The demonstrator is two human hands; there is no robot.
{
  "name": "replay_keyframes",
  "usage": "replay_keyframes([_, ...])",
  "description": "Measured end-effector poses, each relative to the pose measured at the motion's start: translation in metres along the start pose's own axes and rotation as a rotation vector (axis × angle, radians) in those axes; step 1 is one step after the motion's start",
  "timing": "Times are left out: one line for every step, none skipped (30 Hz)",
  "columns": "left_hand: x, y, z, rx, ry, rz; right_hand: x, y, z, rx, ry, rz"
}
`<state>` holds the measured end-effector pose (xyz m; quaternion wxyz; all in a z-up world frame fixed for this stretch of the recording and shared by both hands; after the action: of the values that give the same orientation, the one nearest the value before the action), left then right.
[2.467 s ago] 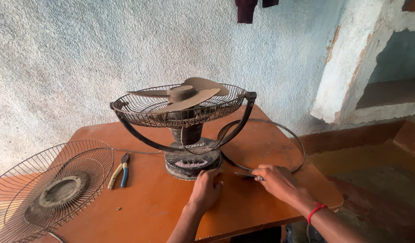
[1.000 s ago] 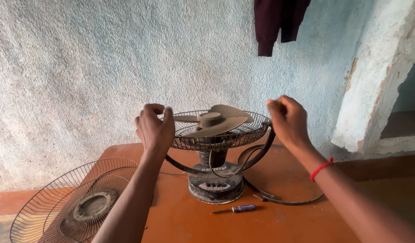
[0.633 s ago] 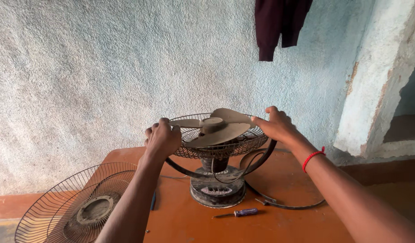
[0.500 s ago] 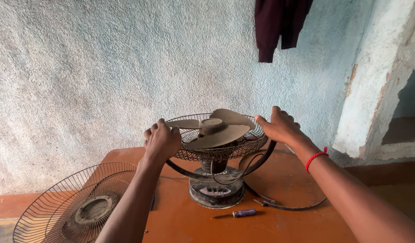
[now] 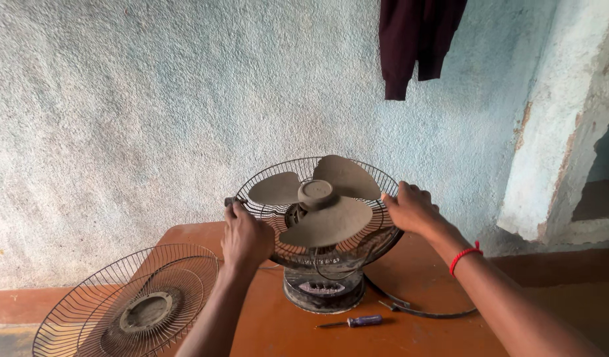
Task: The person uses a screwdriver to loosen screws on the base of a table fan, then removes the front grill and a metal support ring. The fan blades and rear grill remain attached to the motor housing.
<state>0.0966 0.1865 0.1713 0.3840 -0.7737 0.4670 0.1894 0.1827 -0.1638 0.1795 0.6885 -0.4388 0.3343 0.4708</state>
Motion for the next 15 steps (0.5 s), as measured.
replay_keyframes([0.003, 0.006, 0.003, 0.020, -0.033, -0.023, 0.003, 0.004, 0.000, -0.016, 0.009, -0.020])
replay_keyframes([0.006, 0.010, 0.005, 0.056, -0.058, -0.051, 0.005, 0.007, 0.001, -0.047, 0.006, -0.057])
replay_keyframes([0.010, 0.015, 0.008, 0.091, -0.083, -0.076, 0.009, 0.012, -0.001, -0.076, 0.004, -0.093])
replay_keyframes([0.014, 0.019, 0.011, 0.126, -0.108, -0.101, 0.012, 0.017, -0.002, -0.106, 0.002, -0.128])
replay_keyframes([0.019, 0.022, 0.014, 0.153, -0.123, -0.127, 0.014, 0.021, -0.003, -0.162, -0.022, -0.199])
replay_keyframes([0.023, 0.024, 0.016, 0.179, -0.137, -0.152, 0.016, 0.026, -0.003, -0.217, -0.045, -0.271])
replay_keyframes([0.026, 0.026, 0.019, 0.207, -0.152, -0.177, 0.018, 0.030, -0.003, -0.272, -0.069, -0.343])
replay_keyframes([0.030, 0.028, 0.022, 0.231, -0.151, -0.211, 0.020, 0.034, -0.003, -0.318, -0.068, -0.401])
replay_keyframes([0.034, 0.030, 0.024, 0.255, -0.151, -0.246, 0.021, 0.039, -0.003, -0.363, -0.066, -0.460])
replay_keyframes([0.038, 0.032, 0.026, 0.280, -0.150, -0.280, 0.021, 0.043, -0.002, -0.409, -0.065, -0.519])
replay_keyframes([0.042, 0.032, 0.028, 0.275, -0.155, -0.285, 0.022, 0.045, -0.001, -0.405, -0.064, -0.517])
replay_keyframes([0.046, 0.032, 0.030, 0.270, -0.161, -0.289, 0.022, 0.048, 0.000, -0.401, -0.064, -0.516])
replay_keyframes([0.050, 0.032, 0.031, 0.265, -0.166, -0.294, 0.021, 0.050, 0.001, -0.397, -0.063, -0.514])
replay_keyframes([0.053, 0.032, 0.032, 0.270, -0.171, -0.309, 0.020, 0.053, 0.003, -0.412, -0.058, -0.541])
replay_keyframes([0.056, 0.032, 0.034, 0.275, -0.175, -0.324, 0.019, 0.056, 0.005, -0.426, -0.051, -0.568])
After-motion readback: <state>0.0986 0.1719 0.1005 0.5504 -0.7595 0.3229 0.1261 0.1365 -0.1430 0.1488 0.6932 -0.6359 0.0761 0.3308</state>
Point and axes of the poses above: each hand's wrist, its own y-axis away from the middle knuckle, its own x-axis out of the palm, z = x × y, the point moved 3 cm from there along -y, towards the middle knuckle, and after that the axes turned 5 degrees about x, right-handed, at the moved point
